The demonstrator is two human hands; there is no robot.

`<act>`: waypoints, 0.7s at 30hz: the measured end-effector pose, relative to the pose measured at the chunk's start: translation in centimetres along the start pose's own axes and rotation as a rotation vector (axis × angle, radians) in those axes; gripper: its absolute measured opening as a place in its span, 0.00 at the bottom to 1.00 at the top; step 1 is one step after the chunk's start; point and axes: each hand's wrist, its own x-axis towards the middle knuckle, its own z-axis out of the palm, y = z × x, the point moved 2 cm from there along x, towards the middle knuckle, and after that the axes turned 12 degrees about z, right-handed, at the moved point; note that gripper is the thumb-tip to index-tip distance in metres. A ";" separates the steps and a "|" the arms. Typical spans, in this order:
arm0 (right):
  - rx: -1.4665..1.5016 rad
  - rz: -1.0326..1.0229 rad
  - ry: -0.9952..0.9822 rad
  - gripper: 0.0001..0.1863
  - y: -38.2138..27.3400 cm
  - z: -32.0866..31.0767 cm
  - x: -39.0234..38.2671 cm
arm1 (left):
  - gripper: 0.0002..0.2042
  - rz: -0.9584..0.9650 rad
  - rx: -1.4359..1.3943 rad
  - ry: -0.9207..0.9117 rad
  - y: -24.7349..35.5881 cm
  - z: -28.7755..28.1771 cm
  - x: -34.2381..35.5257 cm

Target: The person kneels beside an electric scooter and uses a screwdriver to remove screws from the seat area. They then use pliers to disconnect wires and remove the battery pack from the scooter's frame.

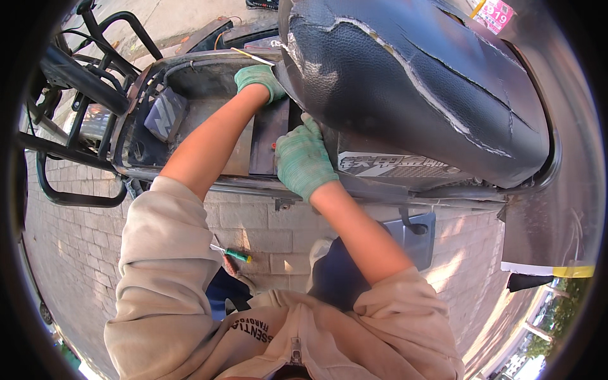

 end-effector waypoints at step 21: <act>0.196 0.000 0.023 0.06 0.6 -0.3 -0.2 | 0.43 0.164 -0.573 -0.344 -3.7 4.0 -5.8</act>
